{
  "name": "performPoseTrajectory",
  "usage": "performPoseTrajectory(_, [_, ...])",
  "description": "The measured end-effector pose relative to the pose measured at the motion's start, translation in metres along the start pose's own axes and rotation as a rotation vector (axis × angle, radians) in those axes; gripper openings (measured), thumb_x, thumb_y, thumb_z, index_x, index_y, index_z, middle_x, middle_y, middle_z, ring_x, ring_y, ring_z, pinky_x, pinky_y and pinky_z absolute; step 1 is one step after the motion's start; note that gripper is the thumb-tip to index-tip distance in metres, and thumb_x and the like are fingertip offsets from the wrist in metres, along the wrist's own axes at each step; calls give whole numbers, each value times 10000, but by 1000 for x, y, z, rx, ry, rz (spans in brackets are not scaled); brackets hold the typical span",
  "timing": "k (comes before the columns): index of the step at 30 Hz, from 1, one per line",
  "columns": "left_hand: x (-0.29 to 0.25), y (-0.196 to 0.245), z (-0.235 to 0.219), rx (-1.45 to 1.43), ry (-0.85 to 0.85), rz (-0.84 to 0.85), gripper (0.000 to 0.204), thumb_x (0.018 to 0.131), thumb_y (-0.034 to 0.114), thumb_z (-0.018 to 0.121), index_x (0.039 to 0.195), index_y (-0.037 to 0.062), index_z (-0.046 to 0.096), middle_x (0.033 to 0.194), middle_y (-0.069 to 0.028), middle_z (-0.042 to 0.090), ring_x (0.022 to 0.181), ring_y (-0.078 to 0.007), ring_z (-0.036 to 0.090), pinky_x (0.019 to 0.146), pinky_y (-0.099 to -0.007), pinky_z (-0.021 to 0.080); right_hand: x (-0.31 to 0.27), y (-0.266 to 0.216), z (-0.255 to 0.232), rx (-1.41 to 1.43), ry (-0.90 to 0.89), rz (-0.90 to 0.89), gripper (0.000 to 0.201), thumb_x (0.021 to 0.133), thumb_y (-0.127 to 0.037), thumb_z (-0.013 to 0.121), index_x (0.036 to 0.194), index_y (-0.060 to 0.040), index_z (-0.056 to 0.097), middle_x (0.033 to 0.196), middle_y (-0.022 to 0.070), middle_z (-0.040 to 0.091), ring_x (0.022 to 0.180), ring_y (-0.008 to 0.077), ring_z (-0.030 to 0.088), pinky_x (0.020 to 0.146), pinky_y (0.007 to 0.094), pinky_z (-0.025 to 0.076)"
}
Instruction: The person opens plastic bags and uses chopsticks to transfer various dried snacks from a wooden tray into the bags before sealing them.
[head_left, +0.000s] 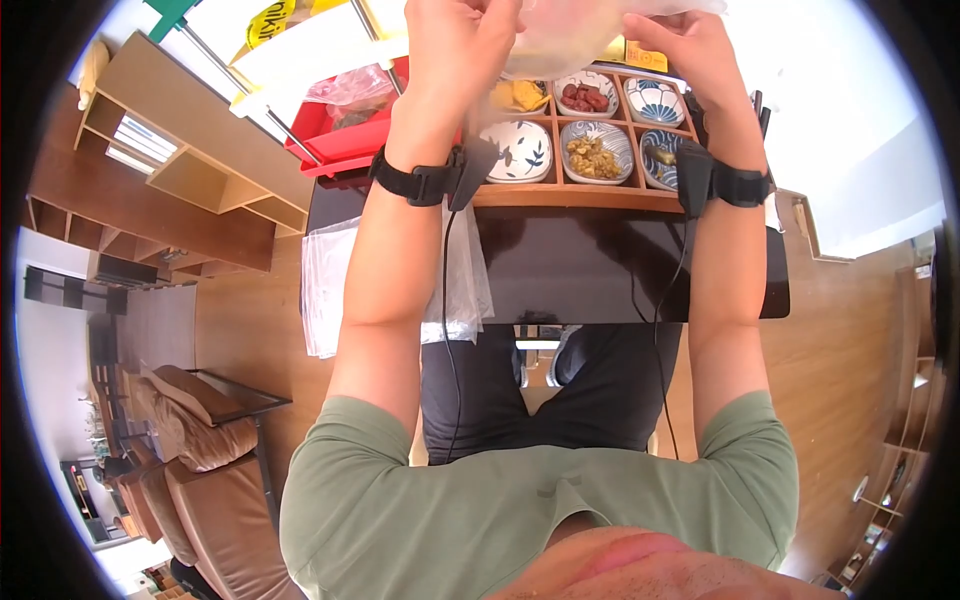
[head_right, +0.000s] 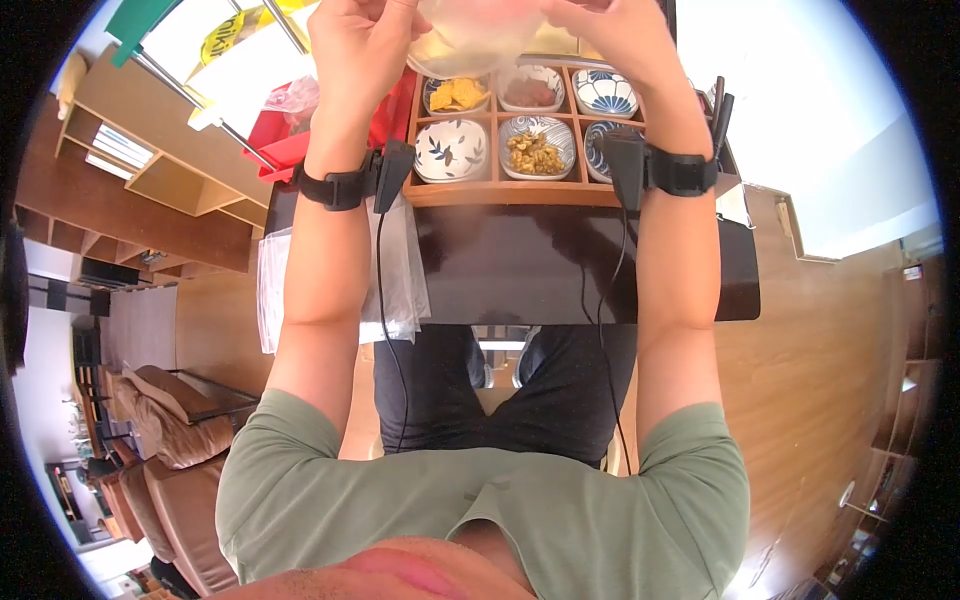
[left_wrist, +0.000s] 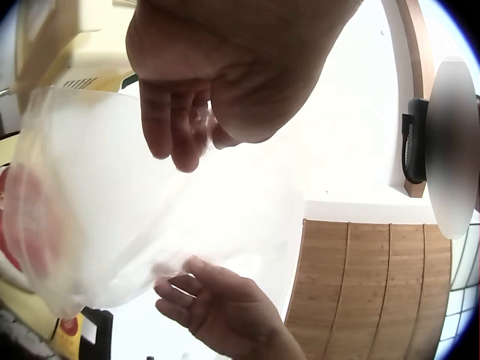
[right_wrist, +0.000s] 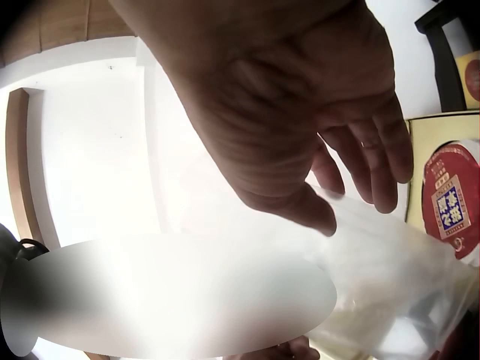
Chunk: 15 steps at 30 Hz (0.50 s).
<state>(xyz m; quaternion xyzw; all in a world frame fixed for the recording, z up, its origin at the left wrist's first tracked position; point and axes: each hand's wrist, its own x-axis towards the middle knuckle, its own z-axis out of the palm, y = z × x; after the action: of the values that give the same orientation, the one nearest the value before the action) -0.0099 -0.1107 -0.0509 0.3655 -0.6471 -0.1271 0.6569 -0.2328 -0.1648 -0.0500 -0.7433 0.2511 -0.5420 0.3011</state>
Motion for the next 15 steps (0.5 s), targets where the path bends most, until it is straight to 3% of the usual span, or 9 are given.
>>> performPoseTrajectory(2, [-3, 8, -2, 40, 1, 4, 108, 970, 90, 660, 909, 14, 615, 698, -18, 590, 592, -76, 549, 533, -236, 425, -5, -15, -3, 131, 5, -64, 386, 863, -26, 742, 1227, 46, 638, 1006, 41, 729, 840, 122, 666, 693, 304, 538])
performPoseTrajectory(4, [-3, 14, -2, 297, 55, 200, 121, 969, 69, 656, 872, 10, 616, 663, -22, 559, 583, -77, 522, 528, -257, 401, -13, -43, -8, 226, -8, 108, 318, 873, -33, 740, 1175, 39, 672, 963, 36, 732, 769, 112, 648, 647, 276, 520])
performPoseTrajectory(6, [-3, 19, -1, 288, 70, 238, 148, 962, 80, 670, 845, 6, 620, 646, -51, 557, 571, -117, 540, 533, -281, 411, -13, -48, -16, 268, -11, 184, 285, 878, -36, 739, 1149, 35, 689, 942, 33, 734, 733, 108, 639, 624, 262, 512])
performPoseTrajectory(8, [-3, 12, -2, 274, 85, 278, 175, 956, 91, 684, 817, 2, 625, 628, -81, 555, 558, -157, 557, 537, -305, 420, -15, -27, -36, 91, -32, 214, 135, 876, -90, 735, 965, 12, 738, 825, 51, 742, 674, 127, 641, 600, 279, 499])
performPoseTrajectory(10, [-3, -7, -10, 387, 45, 125, 270, 890, 205, 781, 961, -42, 698, 706, -22, 646, 636, -110, 573, 594, -271, 459, -9, -4, -48, 141, -53, 132, 156, 930, -159, 708, 979, -15, 737, 826, 36, 740, 715, 113, 667, 631, 258, 511])
performPoseTrajectory(11, [-3, -6, -10, 381, 50, 135, 270, 890, 205, 781, 961, -42, 698, 706, -22, 646, 636, -110, 573, 594, -271, 459, -8, -3, -48, 197, -81, 58, 196, 983, -229, 681, 993, -41, 737, 828, 20, 737, 756, 99, 694, 661, 237, 522])
performPoseTrajectory(13, [-2, -1, -11, 241, 56, 15, 280, 891, 250, 770, 874, -14, 679, 682, -52, 631, 641, -142, 600, 615, -276, 484, -9, -2, -48, 235, -72, 47, 184, 993, -207, 678, 985, -32, 732, 859, 17, 733, 741, 105, 668, 665, 250, 523])
performPoseTrajectory(14, [-2, 1, -12, 236, 62, 22, 280, 891, 250, 770, 874, -14, 679, 682, -52, 631, 641, -142, 600, 615, -276, 484, -13, -18, -30, 362, 52, 32, 180, 997, -193, 667, 978, -27, 731, 867, 21, 730, 750, 107, 666, 682, 255, 524])
performPoseTrajectory(15, [-1, 4, -13, 118, 38, -66, 267, 915, 246, 754, 874, -7, 682, 664, -8, 605, 628, -89, 550, 596, -242, 443, -15, -27, -21, 489, 177, 15, 177, 1002, -180, 657, 971, -22, 731, 876, 25, 727, 759, 109, 664, 698, 259, 525])
